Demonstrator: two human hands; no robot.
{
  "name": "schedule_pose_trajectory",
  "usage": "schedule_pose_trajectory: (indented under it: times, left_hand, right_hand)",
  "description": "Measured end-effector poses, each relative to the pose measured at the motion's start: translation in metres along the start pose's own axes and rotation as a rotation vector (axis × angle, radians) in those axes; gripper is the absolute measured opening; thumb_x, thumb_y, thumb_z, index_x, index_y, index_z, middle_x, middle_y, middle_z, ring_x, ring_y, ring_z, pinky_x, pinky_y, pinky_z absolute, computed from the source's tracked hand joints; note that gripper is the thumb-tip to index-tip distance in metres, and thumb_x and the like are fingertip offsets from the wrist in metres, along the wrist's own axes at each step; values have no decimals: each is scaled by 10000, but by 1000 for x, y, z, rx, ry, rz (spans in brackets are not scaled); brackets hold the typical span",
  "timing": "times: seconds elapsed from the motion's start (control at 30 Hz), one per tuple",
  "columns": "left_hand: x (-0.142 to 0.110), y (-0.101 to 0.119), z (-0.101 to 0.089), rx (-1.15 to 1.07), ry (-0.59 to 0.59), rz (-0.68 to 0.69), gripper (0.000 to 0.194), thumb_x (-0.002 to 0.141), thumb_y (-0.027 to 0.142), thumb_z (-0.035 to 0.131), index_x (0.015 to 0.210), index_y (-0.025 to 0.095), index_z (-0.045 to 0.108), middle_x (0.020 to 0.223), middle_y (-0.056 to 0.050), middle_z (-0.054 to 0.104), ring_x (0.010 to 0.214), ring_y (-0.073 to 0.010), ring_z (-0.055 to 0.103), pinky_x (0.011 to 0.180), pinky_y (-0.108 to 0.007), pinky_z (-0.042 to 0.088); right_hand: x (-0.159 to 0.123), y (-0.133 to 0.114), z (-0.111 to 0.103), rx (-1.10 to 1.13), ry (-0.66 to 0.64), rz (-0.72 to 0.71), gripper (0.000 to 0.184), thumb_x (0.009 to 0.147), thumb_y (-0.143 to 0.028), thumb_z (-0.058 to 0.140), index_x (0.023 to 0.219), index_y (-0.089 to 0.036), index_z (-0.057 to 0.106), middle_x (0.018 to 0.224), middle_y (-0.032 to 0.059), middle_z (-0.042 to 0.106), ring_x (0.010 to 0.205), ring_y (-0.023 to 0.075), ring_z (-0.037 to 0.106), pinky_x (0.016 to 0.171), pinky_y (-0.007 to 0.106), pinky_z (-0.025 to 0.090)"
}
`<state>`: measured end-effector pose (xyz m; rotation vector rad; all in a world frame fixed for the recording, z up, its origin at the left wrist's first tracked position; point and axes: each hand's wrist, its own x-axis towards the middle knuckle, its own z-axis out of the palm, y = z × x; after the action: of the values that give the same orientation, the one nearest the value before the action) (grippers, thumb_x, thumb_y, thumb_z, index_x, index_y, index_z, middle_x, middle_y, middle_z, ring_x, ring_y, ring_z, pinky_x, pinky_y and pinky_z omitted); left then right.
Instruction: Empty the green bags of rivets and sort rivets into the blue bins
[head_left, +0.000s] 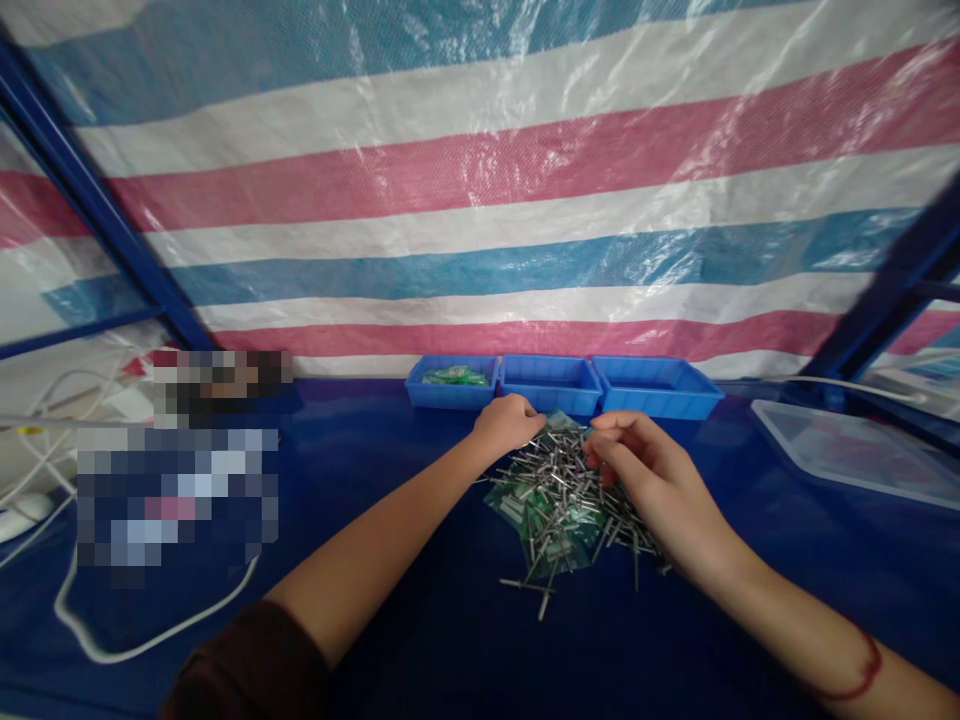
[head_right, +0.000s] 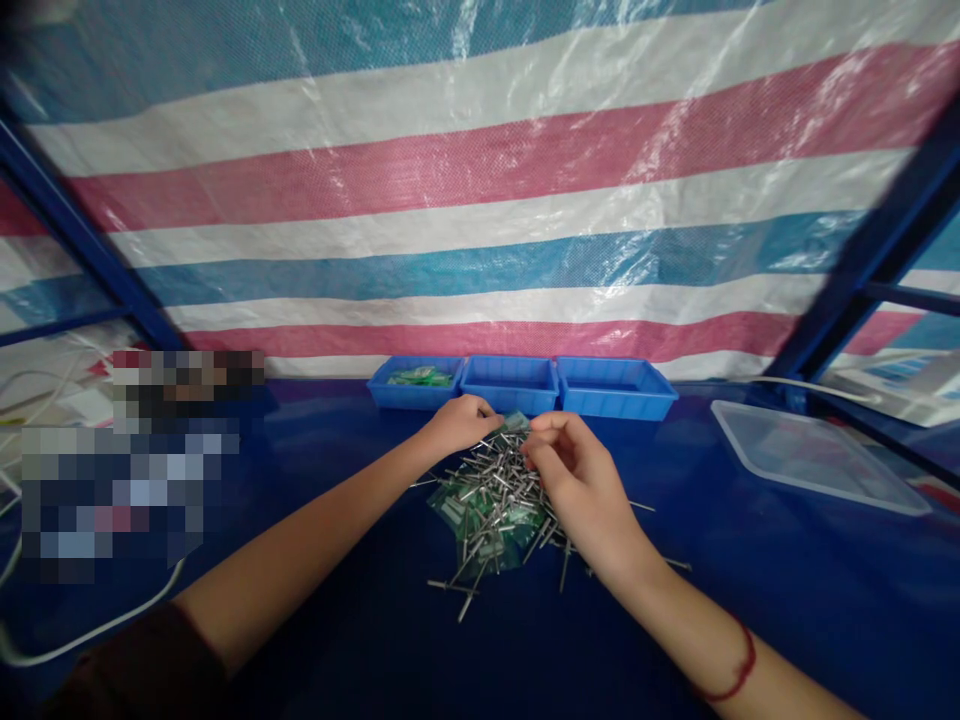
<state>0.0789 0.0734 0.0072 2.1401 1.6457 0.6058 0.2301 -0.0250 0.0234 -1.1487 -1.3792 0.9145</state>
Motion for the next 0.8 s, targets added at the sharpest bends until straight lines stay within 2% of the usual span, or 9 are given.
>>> schedule_pose_trajectory:
  times: [0.07,0.17,0.27,0.37,0.43,0.47,0.57,0.67,0.8]
  left_hand:
    - [1,-3,-1,-84,9,2,206,756,270,582,592,154,626,588,-49,631,638,-215,625,633,-300,457]
    - [-5,-4,-9,-224,100,27,169,790,227,553,641,154,585,661,-38,629,732,-207,627,709,-304,469]
    - [-18,-1,-19,-406,205,49,125,873,241,472,797,165,534,819,-26,623,777,-156,629,731,-273,490]
    - [-39,3,-24,-575,242,46,134,927,256,389,862,169,468,872,-21,591,722,-107,636,670,-232,521]
    - [-56,6,-24,-705,218,21,138,930,255,398,842,162,451,815,-10,568,684,-94,633,656,-227,535]
    - [-65,7,-23,-876,177,-12,137,917,256,439,825,156,452,784,-2,556,672,-89,626,671,-230,538]
    - [-90,12,-19,-1170,42,-74,152,888,269,514,816,143,471,753,9,545,639,-71,610,691,-228,535]
    - [-103,15,-16,-1256,-37,-88,221,821,335,604,832,154,477,742,17,543,631,-82,602,666,-243,533]
    - [-106,11,-12,-1160,-136,21,327,725,377,694,910,152,545,784,-5,584,658,-102,587,625,-234,504]
  right_hand:
    - [0,1,-1,-19,-6,-24,212,748,-370,583,856,-199,518,674,-8,573,552,119,486,534,264,388]
    - [2,2,-3,-48,-15,-25,206,757,-381,577,846,-203,522,669,-10,562,542,118,475,515,258,373]
    - [3,3,-5,-97,-53,-27,222,762,-413,583,828,-207,533,646,-16,538,542,122,476,505,257,377]
    - [2,4,-4,-129,-70,-63,276,759,-452,605,877,-210,542,684,-12,551,581,129,503,523,257,402]
    - [0,5,-1,-120,-91,-82,351,747,-474,626,964,-216,529,746,-2,582,624,139,534,538,257,418]
    - [-1,4,1,-103,-120,-80,385,740,-477,637,1000,-220,517,767,3,597,646,146,550,552,259,428]
    - [-6,3,6,-56,-244,-48,306,744,-462,643,892,-216,540,694,-7,594,630,143,555,567,261,439]
    - [-10,0,7,-76,-336,-14,257,761,-430,632,682,-202,547,591,-20,547,550,118,504,527,249,417]
    - [-12,0,6,-90,-405,3,236,759,-388,639,655,-194,556,568,-23,510,529,108,459,496,240,391]
